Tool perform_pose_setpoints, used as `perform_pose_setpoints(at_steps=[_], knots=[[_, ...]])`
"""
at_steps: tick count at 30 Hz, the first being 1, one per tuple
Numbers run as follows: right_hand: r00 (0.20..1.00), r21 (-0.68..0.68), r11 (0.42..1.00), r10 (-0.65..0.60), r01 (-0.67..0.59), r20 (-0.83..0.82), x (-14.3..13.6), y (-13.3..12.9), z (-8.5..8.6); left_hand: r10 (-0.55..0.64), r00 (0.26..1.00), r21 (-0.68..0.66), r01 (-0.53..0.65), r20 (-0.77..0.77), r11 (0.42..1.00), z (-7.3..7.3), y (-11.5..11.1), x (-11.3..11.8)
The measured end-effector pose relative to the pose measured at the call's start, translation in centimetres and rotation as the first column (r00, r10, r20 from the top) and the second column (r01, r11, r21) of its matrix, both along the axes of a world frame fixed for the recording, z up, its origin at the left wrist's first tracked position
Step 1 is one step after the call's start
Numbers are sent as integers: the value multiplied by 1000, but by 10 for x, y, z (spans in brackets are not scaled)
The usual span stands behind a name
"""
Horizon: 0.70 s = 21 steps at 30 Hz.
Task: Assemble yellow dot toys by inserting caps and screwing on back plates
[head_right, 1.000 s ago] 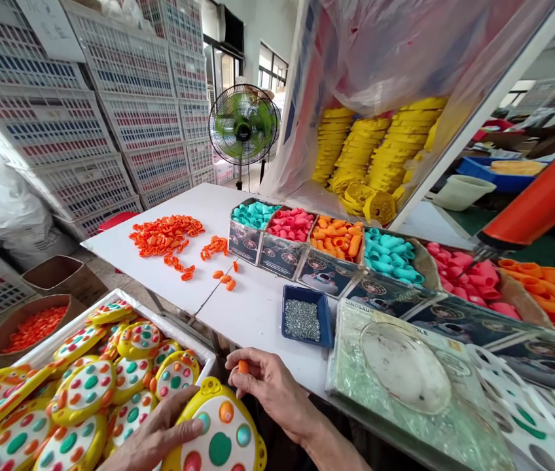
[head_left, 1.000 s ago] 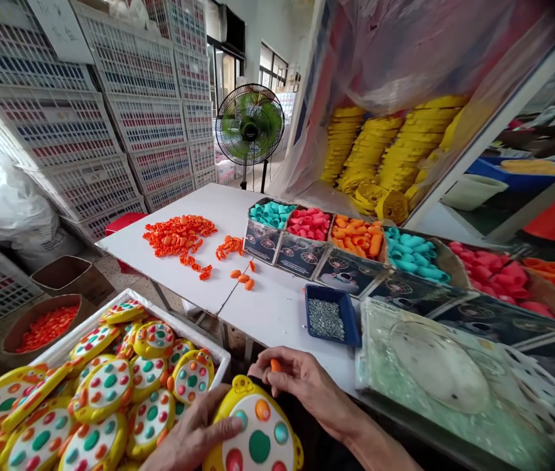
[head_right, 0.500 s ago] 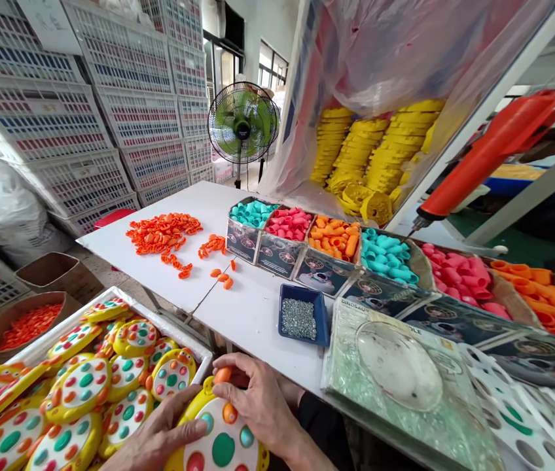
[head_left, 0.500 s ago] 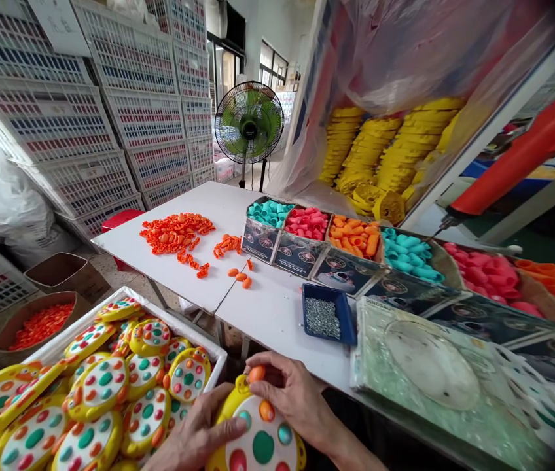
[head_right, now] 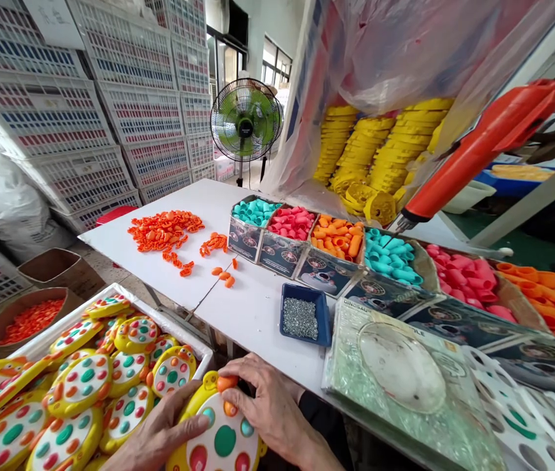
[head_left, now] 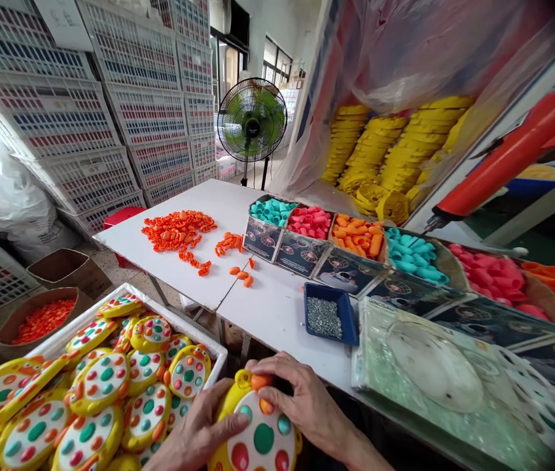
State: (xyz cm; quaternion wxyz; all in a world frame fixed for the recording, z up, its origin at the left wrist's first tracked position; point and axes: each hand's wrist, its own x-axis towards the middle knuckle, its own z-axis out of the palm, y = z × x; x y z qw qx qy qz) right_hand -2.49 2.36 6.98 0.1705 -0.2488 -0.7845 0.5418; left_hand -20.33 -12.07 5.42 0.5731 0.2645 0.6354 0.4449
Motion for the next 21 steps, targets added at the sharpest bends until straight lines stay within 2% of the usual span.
perform_pose_setpoints(at_steps=[2, 4, 8, 13, 19, 21], knots=[[1000, -1, 1000, -2, 2, 31, -1, 1, 5, -14, 997, -29, 12, -70, 1000, 1, 0, -1], [998, 6, 1000, 0, -1, 64, -3, 2, 10, 32, 993, -40, -36, -113, 999, 0, -1, 0], [993, 57, 998, 12, -19, 115, -5, 4, 17, 125, 981, -29, -131, -148, 991, -7, -5, 4], [990, 135, 987, 74, -91, 124, -6, 8, 18, 161, 968, -28, -169, -191, 985, -13, -5, 5], [994, 99, 994, 39, -49, 101, -5, 11, 17, 52, 990, -34, -57, -134, 998, -10, -6, -7], [993, 77, 997, 21, -30, 113, -4, 10, 17, 49, 992, -24, -52, -113, 998, -7, -6, -8]])
